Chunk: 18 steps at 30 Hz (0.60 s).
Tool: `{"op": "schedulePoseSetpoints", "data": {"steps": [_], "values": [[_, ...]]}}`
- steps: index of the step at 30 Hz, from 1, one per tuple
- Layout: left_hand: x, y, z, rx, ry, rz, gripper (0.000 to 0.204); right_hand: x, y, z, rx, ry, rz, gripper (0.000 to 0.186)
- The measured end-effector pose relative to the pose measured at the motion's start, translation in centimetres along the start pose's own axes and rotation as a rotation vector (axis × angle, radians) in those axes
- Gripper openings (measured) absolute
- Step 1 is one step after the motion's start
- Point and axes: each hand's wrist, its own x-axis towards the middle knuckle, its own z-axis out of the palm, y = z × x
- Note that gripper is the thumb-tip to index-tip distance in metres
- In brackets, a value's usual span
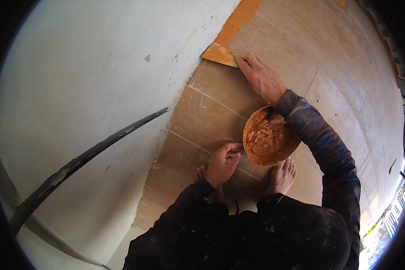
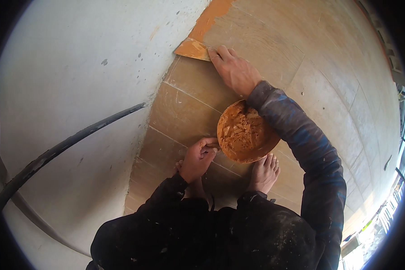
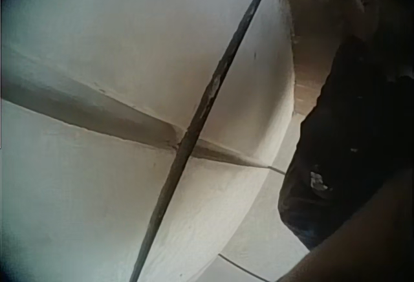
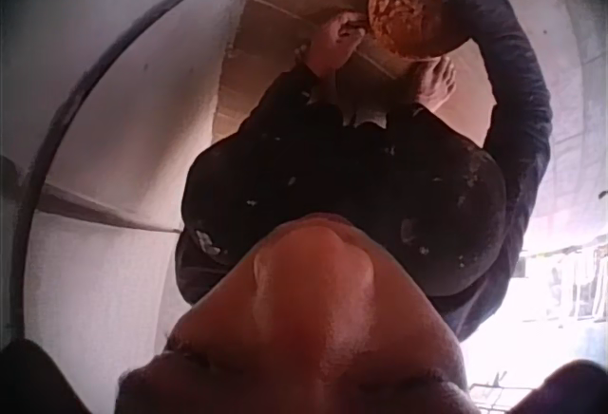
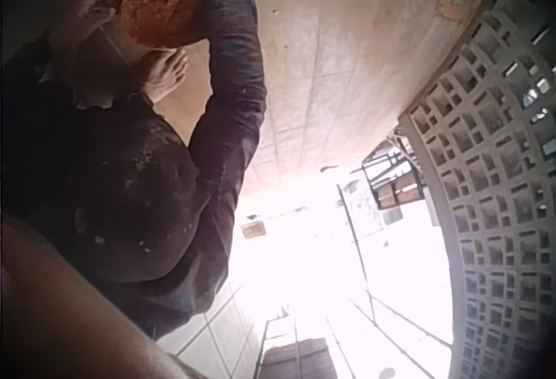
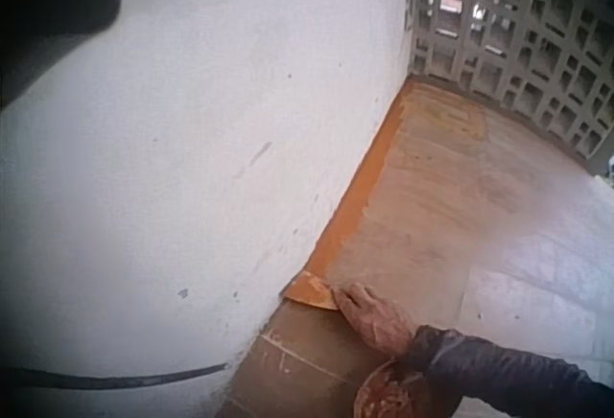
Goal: The person applies grout to the joint between a wall and floor tiles using a putty knife, taking the material from a small container.
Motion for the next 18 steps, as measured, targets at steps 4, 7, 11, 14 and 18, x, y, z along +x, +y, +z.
{"op": "schedulePoseSetpoints", "data": {"steps": [4, 7, 11, 14, 18], "values": [[-0.1, -0.6, -0.1, 0.005, 0.012, 0.002, 0.032, -0.5, -1.6, 0.3, 0.050, -0.032, -0.070, 0.049], [0.0, -0.2, -0.1, 0.027, 0.000, 0.004, 0.032, -0.9, -2.3, 0.3, 0.055, -0.088, -0.123, 0.054], [0.1, 0.0, -0.1, 0.022, 0.004, 0.009, 0.033, -0.8, -2.5, 0.8, 0.096, -0.173, -0.220, 0.058], [0.0, -0.1, -0.2, 0.038, 0.012, 0.013, 0.034, -0.7, -1.8, -0.3, 0.262, -0.190, -0.230, 0.057], [-0.1, -0.2, -0.1, 0.029, 0.013, 0.010, 0.034, -0.9, -0.1, 0.0, 0.211, -0.076, -0.135, 0.056]]}}
